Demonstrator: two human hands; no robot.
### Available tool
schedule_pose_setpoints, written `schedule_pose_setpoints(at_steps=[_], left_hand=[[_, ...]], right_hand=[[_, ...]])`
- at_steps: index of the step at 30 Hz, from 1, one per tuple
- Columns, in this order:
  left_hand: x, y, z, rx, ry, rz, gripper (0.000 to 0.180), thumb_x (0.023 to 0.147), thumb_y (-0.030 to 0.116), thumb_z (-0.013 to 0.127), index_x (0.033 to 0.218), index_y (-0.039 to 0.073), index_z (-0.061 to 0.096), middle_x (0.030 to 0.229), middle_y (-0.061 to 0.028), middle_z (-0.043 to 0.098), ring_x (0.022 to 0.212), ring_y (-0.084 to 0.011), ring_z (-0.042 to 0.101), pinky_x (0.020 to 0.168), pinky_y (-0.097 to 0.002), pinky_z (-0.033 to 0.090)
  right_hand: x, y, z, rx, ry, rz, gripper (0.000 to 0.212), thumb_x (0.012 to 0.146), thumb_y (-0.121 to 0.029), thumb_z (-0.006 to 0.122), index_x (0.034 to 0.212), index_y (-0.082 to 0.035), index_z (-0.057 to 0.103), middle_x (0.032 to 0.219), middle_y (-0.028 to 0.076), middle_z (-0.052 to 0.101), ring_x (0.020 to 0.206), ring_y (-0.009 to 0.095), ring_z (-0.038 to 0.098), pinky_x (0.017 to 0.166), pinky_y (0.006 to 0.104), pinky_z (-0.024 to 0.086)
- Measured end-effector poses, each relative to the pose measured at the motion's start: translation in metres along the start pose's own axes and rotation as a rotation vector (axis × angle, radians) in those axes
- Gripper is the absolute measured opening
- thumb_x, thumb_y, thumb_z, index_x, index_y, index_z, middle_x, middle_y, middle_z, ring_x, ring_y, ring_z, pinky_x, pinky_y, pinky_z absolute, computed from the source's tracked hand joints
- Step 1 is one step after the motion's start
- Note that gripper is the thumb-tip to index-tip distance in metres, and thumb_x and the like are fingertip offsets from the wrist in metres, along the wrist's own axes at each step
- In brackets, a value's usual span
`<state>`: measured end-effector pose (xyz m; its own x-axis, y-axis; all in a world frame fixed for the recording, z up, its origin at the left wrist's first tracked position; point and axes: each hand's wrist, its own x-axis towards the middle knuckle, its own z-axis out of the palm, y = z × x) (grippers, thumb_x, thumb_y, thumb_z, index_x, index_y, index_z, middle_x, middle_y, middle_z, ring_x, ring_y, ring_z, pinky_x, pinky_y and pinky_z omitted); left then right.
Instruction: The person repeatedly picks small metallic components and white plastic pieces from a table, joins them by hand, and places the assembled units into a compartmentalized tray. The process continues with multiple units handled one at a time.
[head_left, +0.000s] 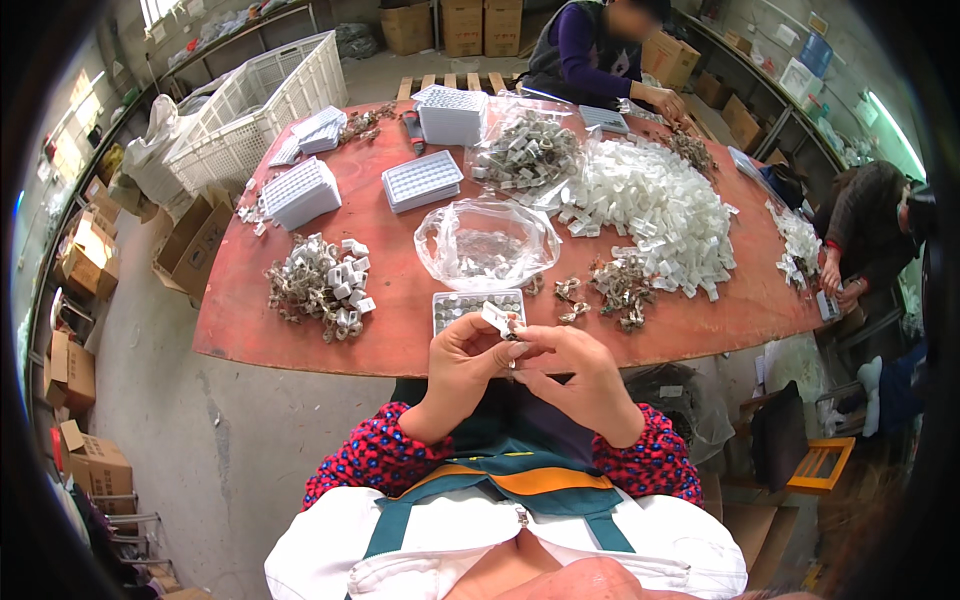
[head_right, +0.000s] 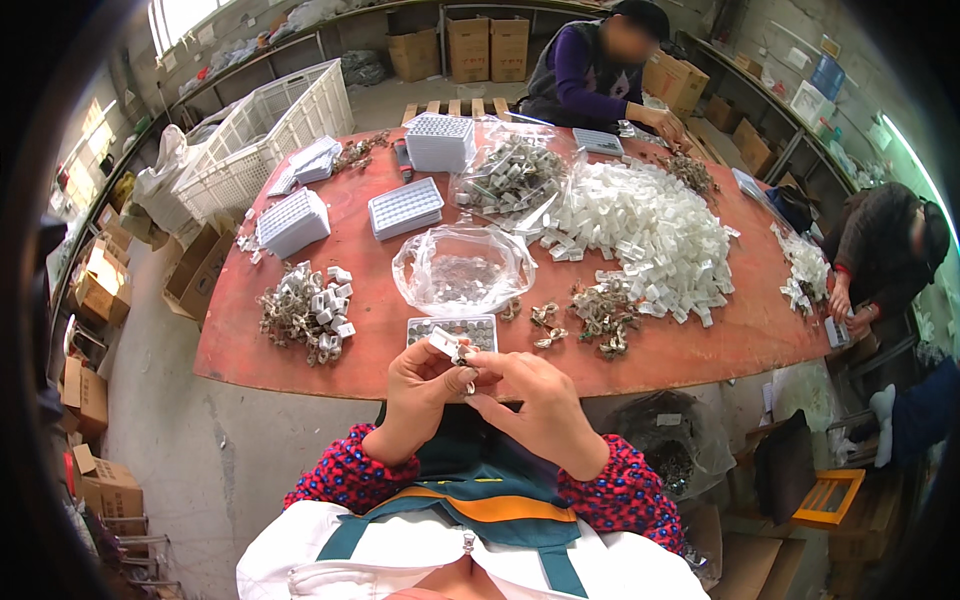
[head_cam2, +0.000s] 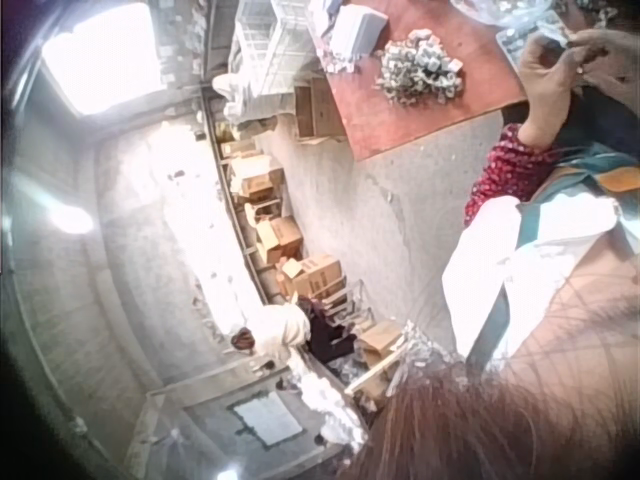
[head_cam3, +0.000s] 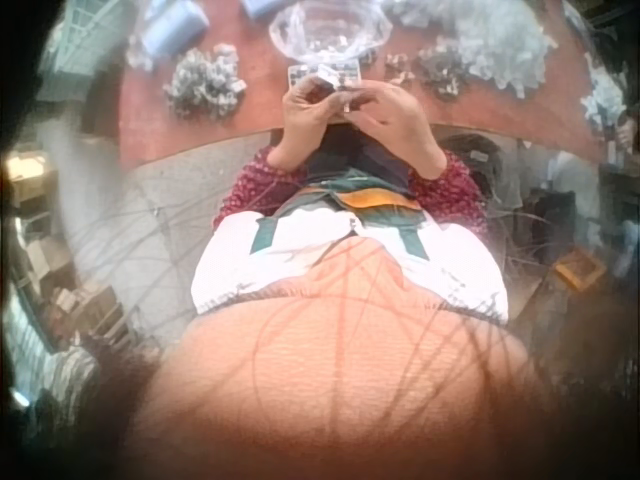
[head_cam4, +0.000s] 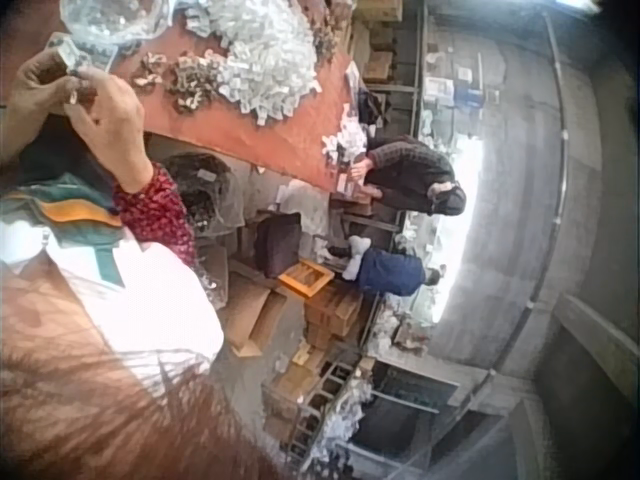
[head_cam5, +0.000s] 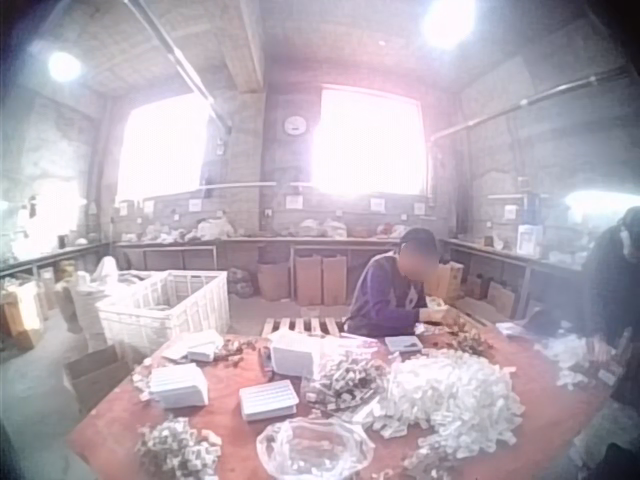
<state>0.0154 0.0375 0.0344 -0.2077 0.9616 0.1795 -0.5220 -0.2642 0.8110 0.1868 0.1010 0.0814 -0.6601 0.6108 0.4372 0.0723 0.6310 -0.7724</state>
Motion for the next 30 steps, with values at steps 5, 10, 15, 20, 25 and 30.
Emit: schedule_pose_setpoints(at_steps=[5, 10, 15, 20, 25, 30], left_hand=[[-0.004, 0.007, 0.004, 0.031, 0.034, -0.048, 0.03, 0.094, 0.005, 0.072, 0.123, -0.003, 0.064, 0.107, -0.0079, 0.071, 0.095, -0.0133, 0.07, 0.08, -0.0268, 0.061], [-0.004, 0.008, -0.005, -0.019, 0.031, -0.074, 0.034, 0.096, 0.007, 0.071, 0.126, -0.004, 0.062, 0.108, -0.0081, 0.071, 0.095, -0.0137, 0.07, 0.081, -0.0294, 0.061], [-0.005, 0.009, -0.013, -0.026, -0.025, -0.125, 0.035, 0.097, 0.008, 0.069, 0.129, -0.003, 0.061, 0.11, -0.01, 0.071, 0.097, -0.0176, 0.071, 0.085, -0.0336, 0.062], [-0.006, 0.006, -0.018, -0.076, 0.075, -0.159, 0.036, 0.096, 0.01, 0.07, 0.129, -0.002, 0.061, 0.112, -0.0119, 0.071, 0.1, -0.0211, 0.072, 0.087, -0.0372, 0.063], [-0.01, 0.004, -0.025, -0.159, 0.045, -0.13, 0.037, 0.095, 0.009, 0.072, 0.128, -0.001, 0.062, 0.113, -0.0127, 0.071, 0.101, -0.0214, 0.071, 0.087, -0.039, 0.063], [-0.01, 0.005, -0.029, -0.075, 0.059, -0.107, 0.029, 0.094, 0.008, 0.072, 0.121, -0.001, 0.065, 0.11, -0.012, 0.071, 0.097, -0.0205, 0.072, 0.085, -0.0379, 0.064]], right_hand=[[-0.005, 0.007, 0.022, 0.233, 0.044, 0.131, 0.034, 0.092, -0.003, 0.07, 0.123, -0.001, 0.057, 0.102, 0.011, 0.068, 0.09, 0.014, 0.068, 0.073, 0.028, 0.056], [-0.002, 0.009, 0.021, 0.553, 0.159, 0.305, 0.033, 0.094, -0.005, 0.069, 0.124, -0.003, 0.056, 0.1, 0.007, 0.064, 0.094, 0.014, 0.063, 0.077, 0.0281, 0.053], [0.014, 0.016, -0.002, 0.261, 0.155, 0.003, 0.015, 0.095, -0.005, 0.068, 0.109, 0.0, 0.068, 0.096, 0.004, 0.064, 0.086, 0.011, 0.061, 0.074, 0.0238, 0.05], [0.012, 0.022, -0.014, 0.131, 0.059, 0.262, 0.013, 0.097, -0.008, 0.068, 0.108, 0.0, 0.067, 0.09, -0.002, 0.063, 0.074, 0.003, 0.055, 0.065, 0.0187, 0.044], [0.004, 0.024, 0.014, 0.245, -0.034, 0.218, 0.014, 0.092, -0.009, 0.073, 0.104, -0.002, 0.071, 0.098, 0.003, 0.065, 0.08, 0.011, 0.057, 0.065, 0.024, 0.046], [0.005, 0.026, 0.03, 0.234, -0.042, 0.16, 0.015, 0.092, -0.009, 0.073, 0.105, -0.001, 0.07, 0.1, 0.005, 0.066, 0.085, 0.014, 0.06, 0.067, 0.0247, 0.049]])
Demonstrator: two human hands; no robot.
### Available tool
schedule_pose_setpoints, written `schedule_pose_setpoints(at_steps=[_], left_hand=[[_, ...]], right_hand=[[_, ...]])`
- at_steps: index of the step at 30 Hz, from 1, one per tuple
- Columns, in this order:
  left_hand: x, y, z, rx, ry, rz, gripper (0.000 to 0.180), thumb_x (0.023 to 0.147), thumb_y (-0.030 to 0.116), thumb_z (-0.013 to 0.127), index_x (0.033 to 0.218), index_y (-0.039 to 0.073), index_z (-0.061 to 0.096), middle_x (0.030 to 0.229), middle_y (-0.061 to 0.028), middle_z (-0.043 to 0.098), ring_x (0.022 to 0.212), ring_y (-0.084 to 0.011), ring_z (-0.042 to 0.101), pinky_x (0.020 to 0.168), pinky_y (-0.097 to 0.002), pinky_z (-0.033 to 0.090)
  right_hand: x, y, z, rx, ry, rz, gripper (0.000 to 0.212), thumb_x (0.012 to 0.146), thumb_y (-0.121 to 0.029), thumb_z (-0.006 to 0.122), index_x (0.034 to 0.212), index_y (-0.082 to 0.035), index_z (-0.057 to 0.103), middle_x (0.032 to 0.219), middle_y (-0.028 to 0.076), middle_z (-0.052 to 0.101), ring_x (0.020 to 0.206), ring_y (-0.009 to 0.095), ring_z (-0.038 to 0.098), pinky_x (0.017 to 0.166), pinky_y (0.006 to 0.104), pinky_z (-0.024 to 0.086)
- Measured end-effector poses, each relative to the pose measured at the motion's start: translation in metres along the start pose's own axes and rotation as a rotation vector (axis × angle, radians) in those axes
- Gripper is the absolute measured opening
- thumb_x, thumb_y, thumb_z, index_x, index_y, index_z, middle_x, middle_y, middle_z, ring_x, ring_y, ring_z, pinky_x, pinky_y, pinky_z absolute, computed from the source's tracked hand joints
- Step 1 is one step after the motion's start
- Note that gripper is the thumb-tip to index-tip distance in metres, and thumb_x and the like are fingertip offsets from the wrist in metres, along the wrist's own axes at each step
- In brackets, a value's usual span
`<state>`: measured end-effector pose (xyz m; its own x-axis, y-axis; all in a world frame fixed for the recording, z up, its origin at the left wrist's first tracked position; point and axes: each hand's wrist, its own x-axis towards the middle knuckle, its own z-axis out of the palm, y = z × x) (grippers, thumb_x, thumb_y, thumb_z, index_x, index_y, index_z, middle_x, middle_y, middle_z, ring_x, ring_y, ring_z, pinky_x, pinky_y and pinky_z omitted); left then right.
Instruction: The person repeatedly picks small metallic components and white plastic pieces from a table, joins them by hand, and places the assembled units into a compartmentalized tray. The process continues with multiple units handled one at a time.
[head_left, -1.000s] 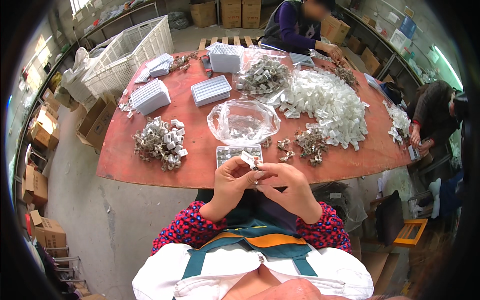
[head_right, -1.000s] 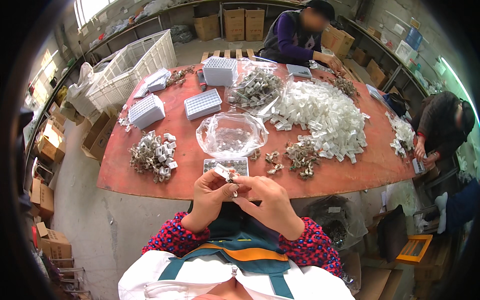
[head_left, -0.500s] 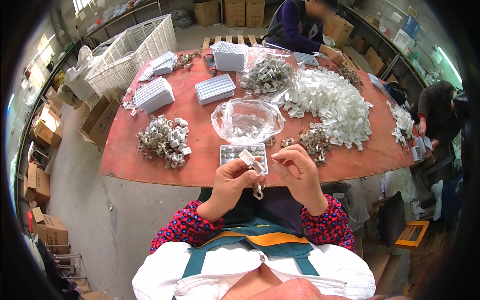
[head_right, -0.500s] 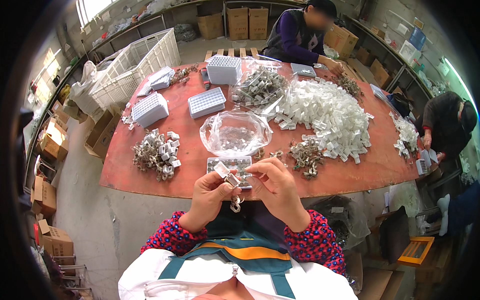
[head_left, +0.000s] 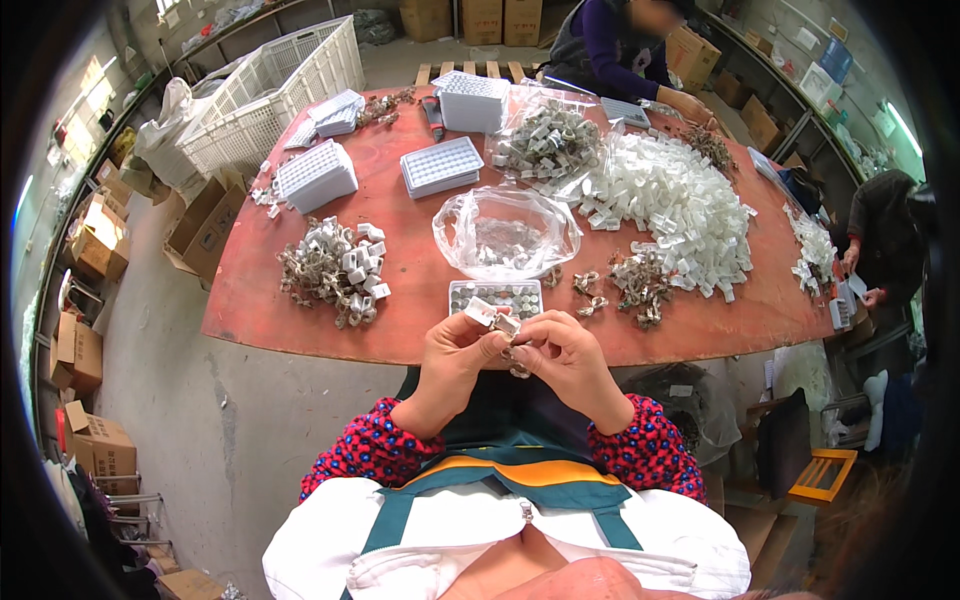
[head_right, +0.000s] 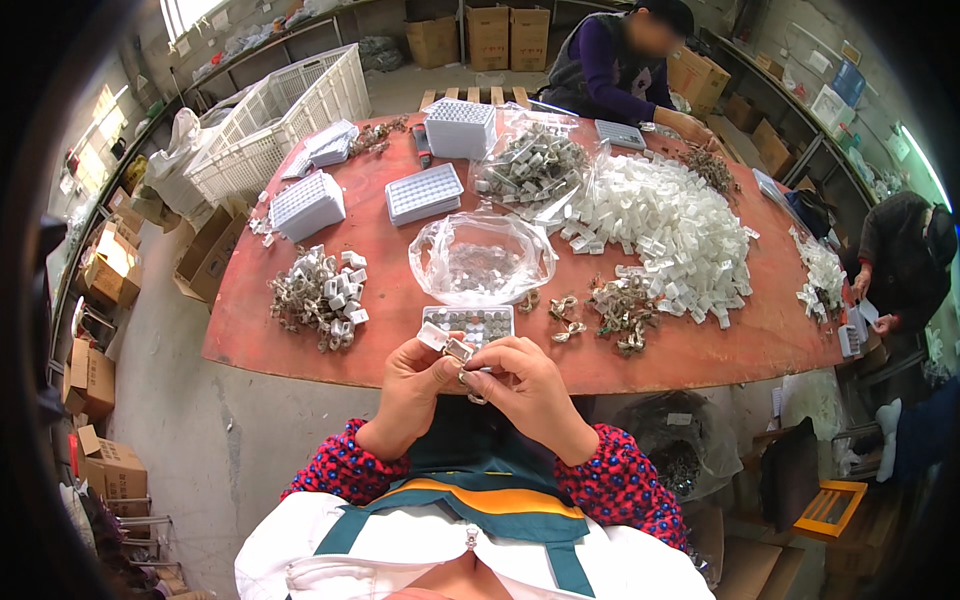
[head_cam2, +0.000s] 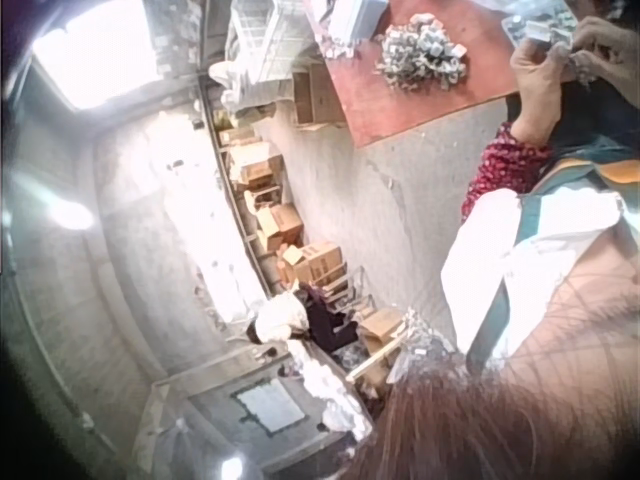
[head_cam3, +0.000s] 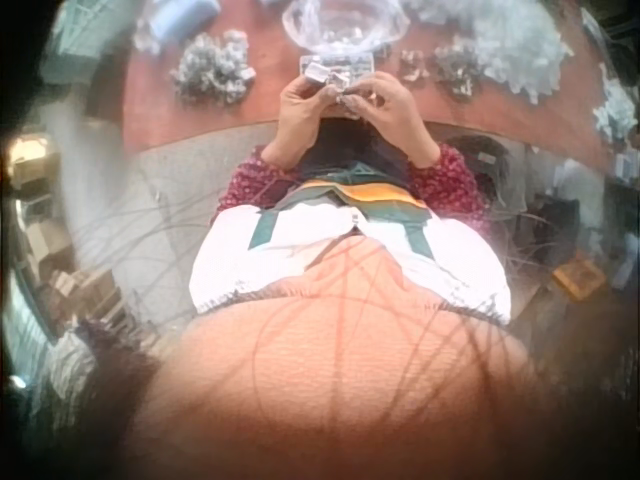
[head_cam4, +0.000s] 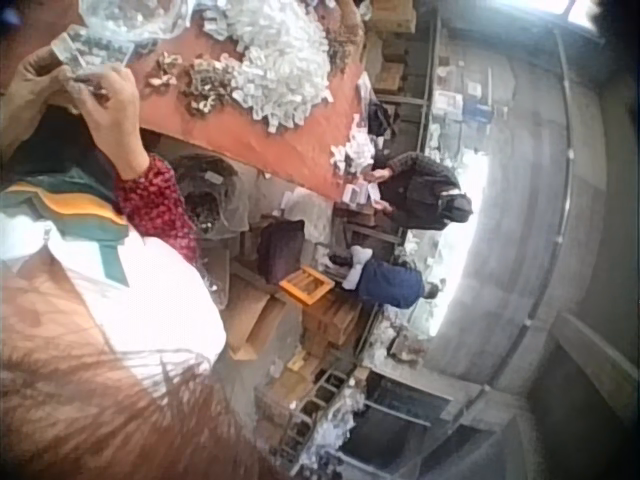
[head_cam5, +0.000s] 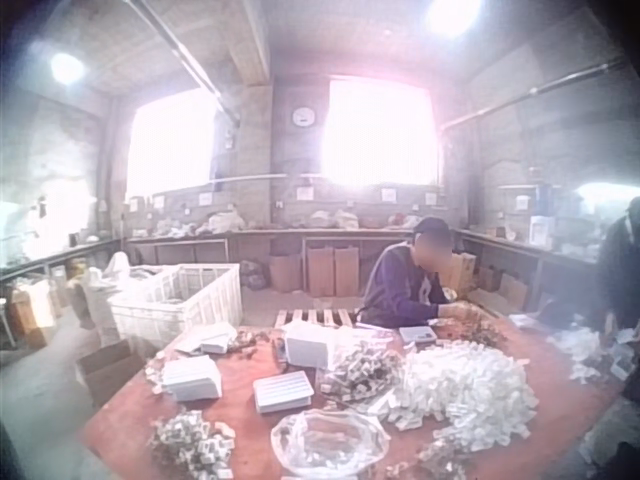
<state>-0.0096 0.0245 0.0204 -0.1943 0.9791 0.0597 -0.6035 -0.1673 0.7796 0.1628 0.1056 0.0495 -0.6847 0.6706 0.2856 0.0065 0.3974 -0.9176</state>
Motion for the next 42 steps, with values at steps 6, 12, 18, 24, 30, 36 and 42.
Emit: schedule_pose_setpoints(at_steps=[6, 12, 18, 24, 30, 36, 42], left_hand=[[-0.001, 0.005, 0.006, 0.059, 0.016, 0.054, 0.022, 0.095, 0.003, 0.07, 0.115, -0.004, 0.065, 0.105, -0.0124, 0.072, 0.095, -0.0195, 0.072, 0.083, -0.0354, 0.064], [-0.001, 0.007, 0.011, 0.108, -0.005, 0.081, 0.022, 0.095, 0.002, 0.069, 0.115, -0.006, 0.064, 0.104, -0.0134, 0.072, 0.093, -0.0195, 0.072, 0.084, -0.0327, 0.063], [0.0, 0.007, 0.006, 0.246, -0.031, 0.122, 0.024, 0.094, 0.001, 0.07, 0.116, -0.007, 0.064, 0.103, -0.0122, 0.072, 0.092, -0.0183, 0.072, 0.084, -0.0324, 0.063], [-0.002, 0.011, 0.005, 0.143, -0.04, 0.043, 0.025, 0.094, 0.002, 0.07, 0.117, -0.006, 0.065, 0.107, -0.0118, 0.072, 0.091, -0.0184, 0.072, 0.084, -0.0328, 0.063], [-0.002, 0.0, 0.003, -0.041, 0.028, -0.031, 0.028, 0.097, 0.009, 0.068, 0.122, -0.004, 0.063, 0.11, -0.0133, 0.071, 0.097, -0.022, 0.072, 0.085, -0.037, 0.063], [-0.004, 0.003, -0.013, -0.147, 0.142, -0.043, 0.034, 0.104, 0.016, 0.059, 0.132, -0.002, 0.057, 0.114, -0.0127, 0.07, 0.104, -0.0222, 0.071, 0.093, -0.0404, 0.059], [-0.008, 0.015, -0.029, -0.035, 0.199, -0.116, 0.036, 0.103, 0.016, 0.06, 0.134, -0.002, 0.054, 0.119, -0.0142, 0.068, 0.103, -0.0208, 0.071, 0.085, -0.0358, 0.061]], right_hand=[[-0.001, -0.006, 0.003, 0.32, 0.015, 0.334, 0.015, 0.095, -0.009, 0.069, 0.105, 0.002, 0.067, 0.087, 0.007, 0.066, 0.071, 0.012, 0.065, 0.064, 0.0256, 0.051], [-0.001, -0.026, -0.006, -0.425, 0.092, -0.123, 0.011, 0.089, -0.012, 0.073, 0.097, -0.005, 0.07, 0.077, 0.006, 0.067, 0.069, 0.018, 0.064, 0.06, 0.0301, 0.05], [0.001, -0.03, -0.007, -0.398, 0.138, -0.054, 0.011, 0.087, -0.014, 0.073, 0.093, -0.006, 0.071, 0.077, 0.007, 0.067, 0.07, 0.022, 0.063, 0.062, 0.0346, 0.05], [-0.001, -0.014, -0.003, -0.214, 0.106, 0.011, 0.01, 0.091, -0.014, 0.07, 0.095, -0.004, 0.07, 0.078, 0.008, 0.067, 0.072, 0.023, 0.064, 0.063, 0.0349, 0.05], [-0.003, 0.001, 0.013, 0.104, 0.075, 0.152, 0.014, 0.092, -0.012, 0.072, 0.1, -0.001, 0.071, 0.08, 0.008, 0.067, 0.072, 0.015, 0.062, 0.063, 0.0293, 0.048], [0.007, 0.015, 0.005, -0.095, 0.108, 0.023, 0.013, 0.091, -0.012, 0.074, 0.1, -0.002, 0.073, 0.086, 0.006, 0.066, 0.069, 0.013, 0.058, 0.06, 0.0264, 0.047], [0.035, 0.042, -0.007, -0.727, 0.1, -0.272, 0.014, 0.082, -0.011, 0.077, 0.097, -0.011, 0.076, 0.085, 0.003, 0.063, 0.078, 0.023, 0.061, 0.068, 0.0343, 0.05]])
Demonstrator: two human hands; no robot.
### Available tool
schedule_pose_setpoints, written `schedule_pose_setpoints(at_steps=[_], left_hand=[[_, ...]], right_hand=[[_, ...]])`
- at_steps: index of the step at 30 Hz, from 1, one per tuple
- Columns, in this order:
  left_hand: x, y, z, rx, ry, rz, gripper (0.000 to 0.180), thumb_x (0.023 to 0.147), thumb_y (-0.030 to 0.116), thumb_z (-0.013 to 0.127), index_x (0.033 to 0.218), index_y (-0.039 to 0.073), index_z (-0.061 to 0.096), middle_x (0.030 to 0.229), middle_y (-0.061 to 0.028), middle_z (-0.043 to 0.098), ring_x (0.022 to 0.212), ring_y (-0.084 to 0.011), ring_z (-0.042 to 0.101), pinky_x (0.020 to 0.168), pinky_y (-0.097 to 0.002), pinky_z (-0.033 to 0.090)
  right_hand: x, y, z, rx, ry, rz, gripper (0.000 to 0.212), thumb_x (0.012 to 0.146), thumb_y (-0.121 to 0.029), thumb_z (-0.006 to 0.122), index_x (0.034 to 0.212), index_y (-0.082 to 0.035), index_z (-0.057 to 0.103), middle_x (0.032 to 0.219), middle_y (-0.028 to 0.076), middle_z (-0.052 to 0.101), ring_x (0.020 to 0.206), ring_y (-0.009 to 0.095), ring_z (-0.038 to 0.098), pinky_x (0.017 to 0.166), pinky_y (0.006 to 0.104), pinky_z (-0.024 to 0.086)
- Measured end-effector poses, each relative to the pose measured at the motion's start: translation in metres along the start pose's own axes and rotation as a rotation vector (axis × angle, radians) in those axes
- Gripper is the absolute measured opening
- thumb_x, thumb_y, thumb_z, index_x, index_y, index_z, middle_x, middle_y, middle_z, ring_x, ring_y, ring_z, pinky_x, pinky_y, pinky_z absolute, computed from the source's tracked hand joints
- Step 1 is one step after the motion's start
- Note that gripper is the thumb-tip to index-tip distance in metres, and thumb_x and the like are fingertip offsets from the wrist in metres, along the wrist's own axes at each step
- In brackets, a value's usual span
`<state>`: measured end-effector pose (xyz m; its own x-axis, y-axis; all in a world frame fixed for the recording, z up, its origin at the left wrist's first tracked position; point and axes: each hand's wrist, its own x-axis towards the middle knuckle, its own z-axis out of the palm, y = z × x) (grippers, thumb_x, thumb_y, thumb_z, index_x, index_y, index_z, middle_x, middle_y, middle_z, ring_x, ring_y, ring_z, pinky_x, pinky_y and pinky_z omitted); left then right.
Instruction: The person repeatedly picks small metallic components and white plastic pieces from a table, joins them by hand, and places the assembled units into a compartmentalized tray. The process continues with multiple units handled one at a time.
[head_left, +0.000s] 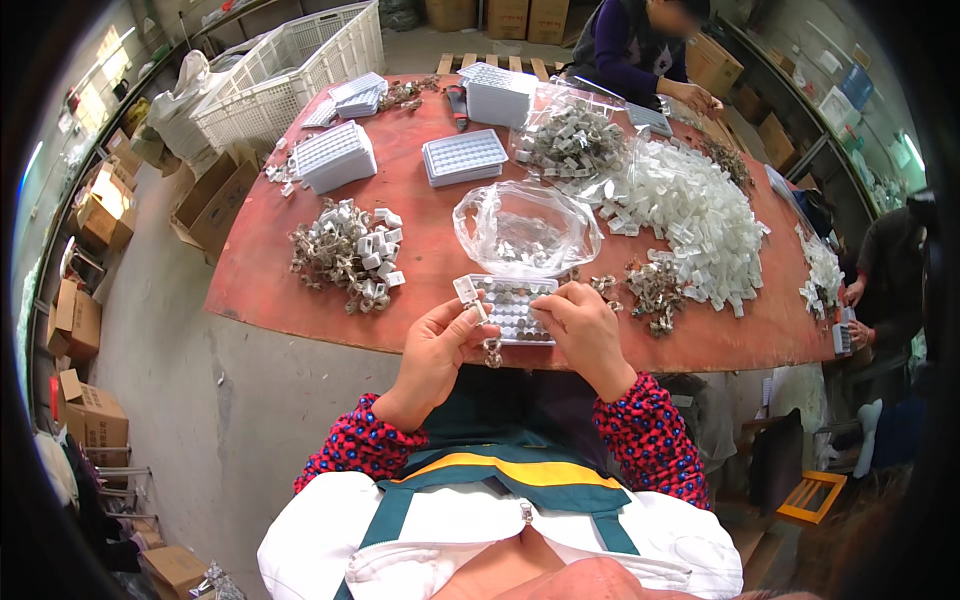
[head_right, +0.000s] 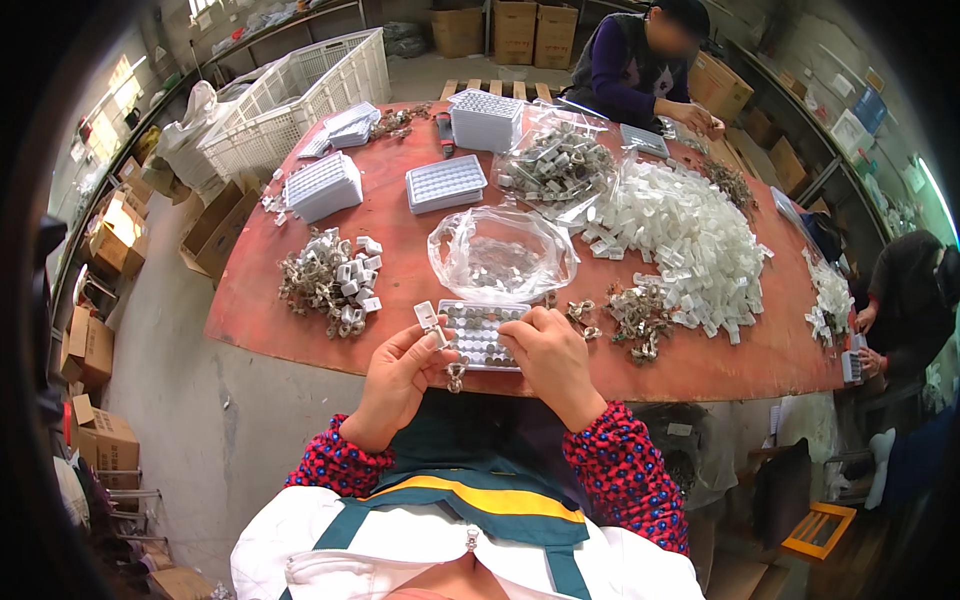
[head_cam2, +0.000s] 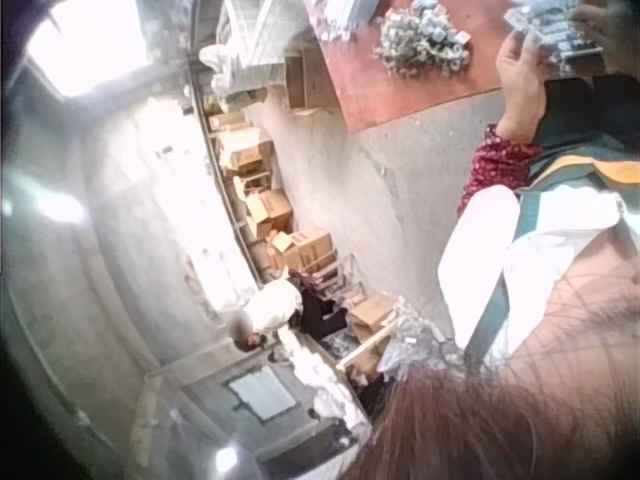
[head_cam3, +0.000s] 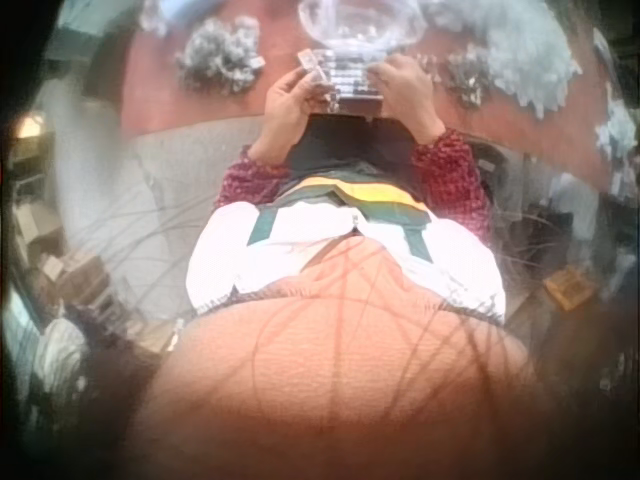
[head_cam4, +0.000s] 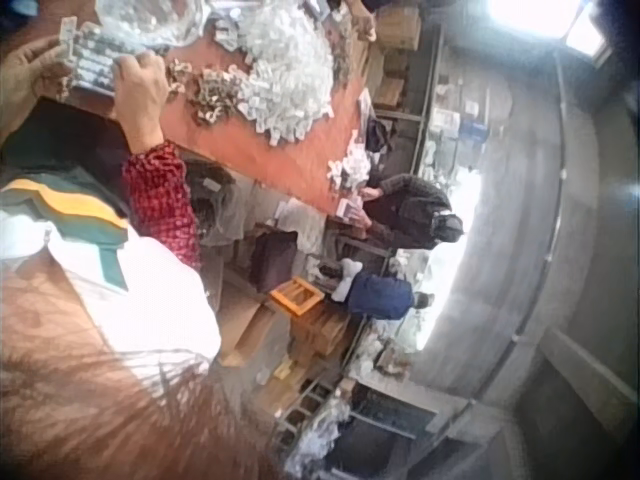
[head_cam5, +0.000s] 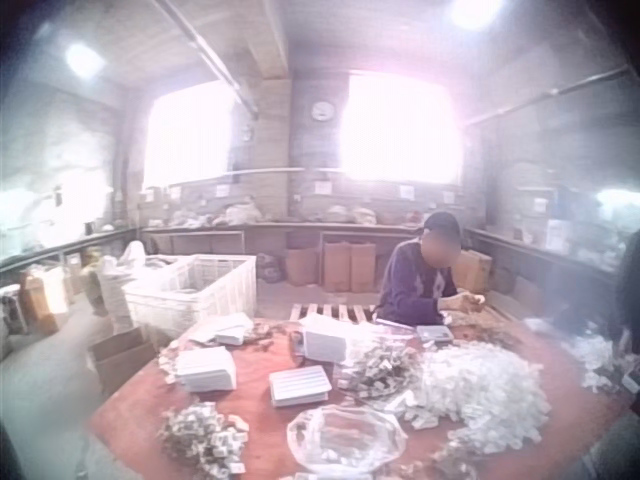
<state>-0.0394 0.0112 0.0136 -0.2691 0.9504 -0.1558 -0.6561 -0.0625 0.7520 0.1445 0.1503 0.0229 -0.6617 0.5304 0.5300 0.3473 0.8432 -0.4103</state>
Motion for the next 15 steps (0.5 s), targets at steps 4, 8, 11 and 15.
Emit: schedule_pose_setpoints(at_steps=[4, 8, 11, 15], left_hand=[[0.001, -0.001, 0.0, 0.116, 0.036, 0.011, 0.038, 0.102, 0.015, 0.062, 0.134, -0.003, 0.051, 0.12, -0.0148, 0.067, 0.101, -0.0206, 0.072, 0.08, -0.0324, 0.061], [0.002, -0.003, 0.002, 0.08, 0.032, -0.018, 0.04, 0.1, 0.013, 0.065, 0.133, -0.005, 0.05, 0.121, -0.0164, 0.067, 0.104, -0.022, 0.071, 0.082, -0.0327, 0.062], [0.001, -0.006, 0.006, 0.163, -0.011, 0.039, 0.039, 0.1, 0.008, 0.064, 0.132, -0.009, 0.051, 0.121, -0.0161, 0.068, 0.107, -0.0219, 0.07, 0.085, -0.0309, 0.06], [0.001, -0.009, 0.011, 0.176, -0.052, 0.042, 0.04, 0.099, 0.003, 0.062, 0.135, -0.01, 0.051, 0.123, -0.0163, 0.067, 0.109, -0.0213, 0.069, 0.09, -0.0297, 0.059]], right_hand=[[0.005, 0.002, 0.008, -0.105, -0.121, -0.13, 0.016, 0.078, -0.015, 0.079, 0.094, -0.017, 0.077, 0.086, 0.0, 0.061, 0.082, 0.022, 0.062, 0.069, 0.0351, 0.052], [0.013, -0.003, 0.004, -0.097, -0.181, -0.172, 0.018, 0.078, -0.013, 0.079, 0.095, -0.017, 0.078, 0.087, 0.001, 0.063, 0.083, 0.021, 0.063, 0.07, 0.0336, 0.053], [0.013, -0.014, -0.003, 0.217, -0.074, 0.025, 0.016, 0.08, -0.009, 0.078, 0.096, -0.011, 0.077, 0.089, 0.003, 0.067, 0.082, 0.022, 0.065, 0.07, 0.0325, 0.053], [0.012, -0.034, -0.006, 0.259, 0.029, -0.003, 0.013, 0.08, -0.008, 0.078, 0.093, -0.008, 0.076, 0.088, 0.005, 0.069, 0.079, 0.022, 0.065, 0.067, 0.0331, 0.052]])
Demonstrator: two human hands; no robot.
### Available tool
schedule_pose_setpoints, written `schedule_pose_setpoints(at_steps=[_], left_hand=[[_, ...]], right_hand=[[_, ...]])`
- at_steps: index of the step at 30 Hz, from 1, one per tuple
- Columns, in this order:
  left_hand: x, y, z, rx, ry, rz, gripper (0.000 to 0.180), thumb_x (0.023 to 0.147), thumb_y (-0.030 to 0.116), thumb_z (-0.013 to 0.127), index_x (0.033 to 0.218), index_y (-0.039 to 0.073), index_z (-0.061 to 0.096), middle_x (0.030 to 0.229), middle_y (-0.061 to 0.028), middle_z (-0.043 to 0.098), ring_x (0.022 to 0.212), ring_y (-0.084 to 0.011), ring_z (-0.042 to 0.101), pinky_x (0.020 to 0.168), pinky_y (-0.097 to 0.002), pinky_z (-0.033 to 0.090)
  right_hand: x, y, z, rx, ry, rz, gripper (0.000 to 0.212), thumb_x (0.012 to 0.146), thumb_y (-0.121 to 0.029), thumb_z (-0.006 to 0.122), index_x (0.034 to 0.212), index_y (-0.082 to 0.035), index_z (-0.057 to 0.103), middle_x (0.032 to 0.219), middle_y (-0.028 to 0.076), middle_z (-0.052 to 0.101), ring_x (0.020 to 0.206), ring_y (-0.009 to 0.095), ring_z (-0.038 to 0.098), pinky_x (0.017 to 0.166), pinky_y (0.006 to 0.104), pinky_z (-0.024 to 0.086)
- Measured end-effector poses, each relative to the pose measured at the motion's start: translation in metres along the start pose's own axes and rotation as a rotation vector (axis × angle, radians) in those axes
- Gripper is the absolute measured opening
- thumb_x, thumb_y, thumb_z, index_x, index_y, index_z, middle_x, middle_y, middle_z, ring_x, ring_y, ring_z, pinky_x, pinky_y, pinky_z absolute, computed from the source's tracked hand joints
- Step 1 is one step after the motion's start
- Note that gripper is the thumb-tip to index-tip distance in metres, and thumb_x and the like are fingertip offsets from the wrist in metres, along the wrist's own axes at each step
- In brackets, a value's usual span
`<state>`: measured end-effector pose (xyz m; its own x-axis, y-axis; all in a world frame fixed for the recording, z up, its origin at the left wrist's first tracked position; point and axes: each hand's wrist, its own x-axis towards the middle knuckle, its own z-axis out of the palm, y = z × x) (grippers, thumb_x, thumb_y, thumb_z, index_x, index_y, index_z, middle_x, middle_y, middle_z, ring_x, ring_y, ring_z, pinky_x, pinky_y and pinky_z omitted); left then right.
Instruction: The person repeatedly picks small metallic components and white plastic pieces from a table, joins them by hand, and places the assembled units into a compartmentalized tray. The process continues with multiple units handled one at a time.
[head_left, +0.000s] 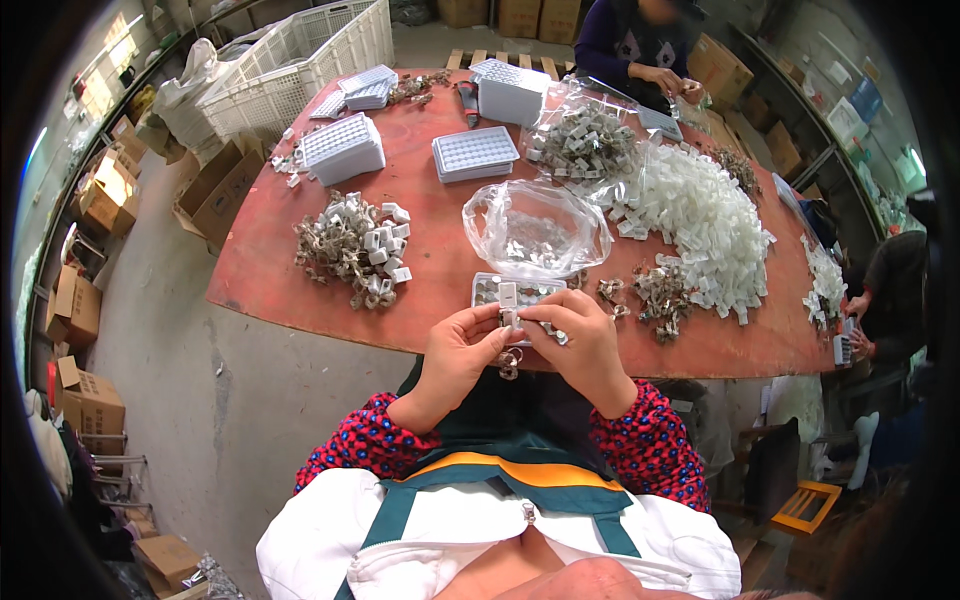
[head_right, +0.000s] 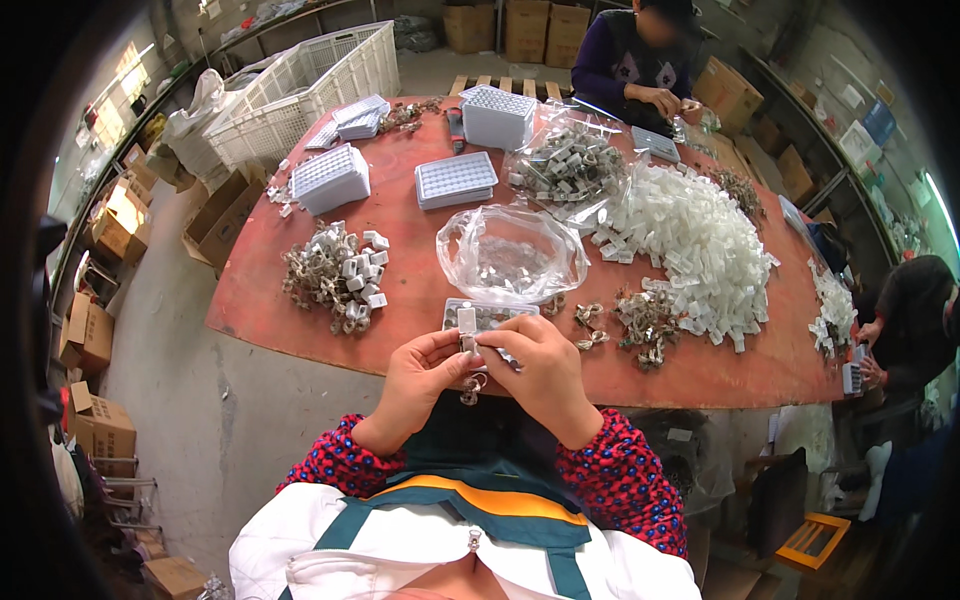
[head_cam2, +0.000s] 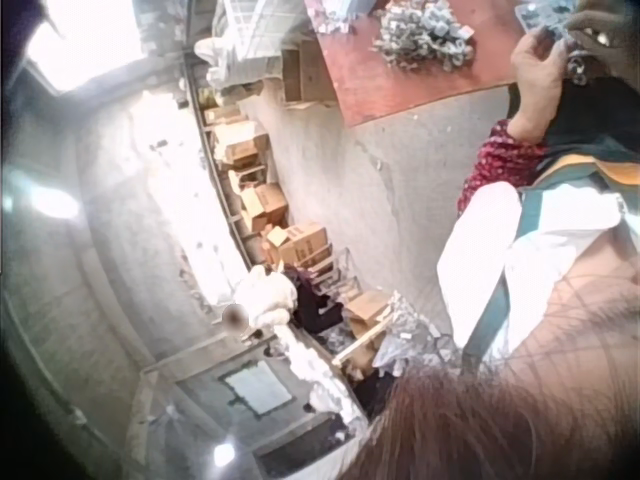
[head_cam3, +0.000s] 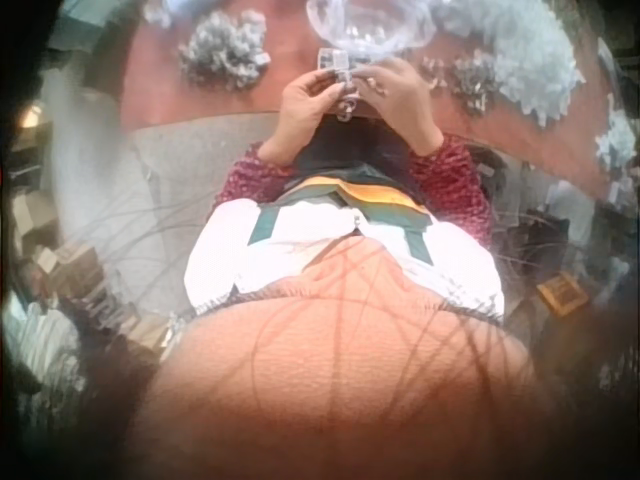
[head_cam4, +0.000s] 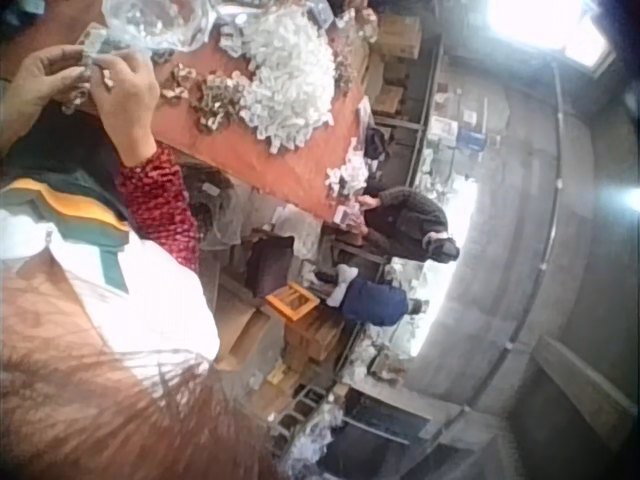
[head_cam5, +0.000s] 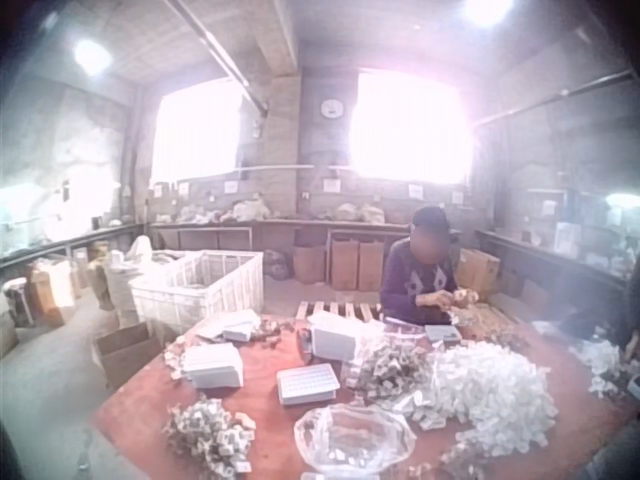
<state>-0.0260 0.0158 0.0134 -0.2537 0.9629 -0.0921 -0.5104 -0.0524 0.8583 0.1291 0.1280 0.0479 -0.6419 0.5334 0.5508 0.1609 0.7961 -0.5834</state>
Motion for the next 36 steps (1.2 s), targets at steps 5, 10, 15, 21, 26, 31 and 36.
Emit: schedule_pose_setpoints(at_steps=[5, 10, 15, 21, 26, 31, 36], left_hand=[[-0.002, -0.004, 0.003, 0.109, -0.014, 0.1, 0.041, 0.099, 0.002, 0.062, 0.136, -0.012, 0.052, 0.12, -0.0183, 0.068, 0.107, -0.0201, 0.069, 0.091, -0.0285, 0.058], [0.0, -0.01, -0.002, 0.132, 0.021, 0.082, 0.04, 0.098, 0.003, 0.063, 0.134, -0.012, 0.053, 0.117, -0.0175, 0.07, 0.104, -0.0193, 0.07, 0.09, -0.0286, 0.058], [0.003, -0.003, -0.011, 0.06, 0.086, -0.03, 0.041, 0.098, 0.006, 0.065, 0.135, -0.009, 0.054, 0.116, -0.0141, 0.07, 0.102, -0.0192, 0.071, 0.081, -0.0305, 0.062], [0.001, 0.01, -0.015, 0.054, 0.097, -0.01, 0.041, 0.098, 0.005, 0.064, 0.135, -0.009, 0.054, 0.118, -0.0152, 0.069, 0.104, -0.0207, 0.071, 0.08, -0.0315, 0.062], [-0.002, 0.009, -0.013, 0.084, 0.082, 0.015, 0.041, 0.099, 0.004, 0.063, 0.137, -0.009, 0.053, 0.12, -0.0153, 0.069, 0.105, -0.021, 0.071, 0.083, -0.0302, 0.061], [-0.001, 0.005, -0.012, 0.08, 0.071, 0.029, 0.042, 0.099, 0.003, 0.063, 0.137, -0.009, 0.053, 0.12, -0.0149, 0.069, 0.105, -0.0207, 0.071, 0.083, -0.0286, 0.061], [-0.001, 0.001, -0.011, 0.148, 0.066, 0.052, 0.042, 0.099, 0.004, 0.063, 0.138, -0.008, 0.053, 0.12, -0.0142, 0.068, 0.104, -0.02, 0.071, 0.081, -0.027, 0.06]], right_hand=[[0.005, -0.011, -0.002, -0.175, -0.014, -0.071, 0.012, 0.078, -0.012, 0.079, 0.089, -0.011, 0.074, 0.086, 0.003, 0.067, 0.08, 0.024, 0.065, 0.067, 0.0349, 0.053], [0.007, -0.012, -0.002, -0.248, -0.09, -0.136, 0.011, 0.079, -0.013, 0.077, 0.089, -0.011, 0.073, 0.086, 0.004, 0.066, 0.082, 0.024, 0.065, 0.069, 0.0356, 0.053], [0.01, 0.008, 0.0, 0.01, -0.115, -0.006, 0.011, 0.082, -0.012, 0.075, 0.092, -0.009, 0.074, 0.085, 0.006, 0.065, 0.084, 0.025, 0.065, 0.07, 0.0363, 0.053], [0.019, 0.044, 0.018, -0.331, -0.094, -0.061, 0.013, 0.083, -0.018, 0.077, 0.096, -0.015, 0.078, 0.084, 0.002, 0.063, 0.083, 0.023, 0.064, 0.07, 0.0366, 0.053], [0.013, 0.049, 0.027, -0.438, -0.155, -0.142, 0.01, 0.081, -0.019, 0.076, 0.09, -0.017, 0.076, 0.088, -0.001, 0.062, 0.087, 0.02, 0.064, 0.071, 0.0345, 0.055], [0.014, 0.051, 0.02, -0.362, -0.217, -0.084, 0.012, 0.08, -0.021, 0.074, 0.089, -0.014, 0.072, 0.088, 0.002, 0.063, 0.089, 0.023, 0.065, 0.073, 0.0364, 0.055], [0.02, 0.055, 0.015, -0.168, -0.334, 0.074, 0.016, 0.08, -0.024, 0.074, 0.09, -0.011, 0.072, 0.089, 0.005, 0.065, 0.091, 0.027, 0.066, 0.079, 0.0401, 0.054]])
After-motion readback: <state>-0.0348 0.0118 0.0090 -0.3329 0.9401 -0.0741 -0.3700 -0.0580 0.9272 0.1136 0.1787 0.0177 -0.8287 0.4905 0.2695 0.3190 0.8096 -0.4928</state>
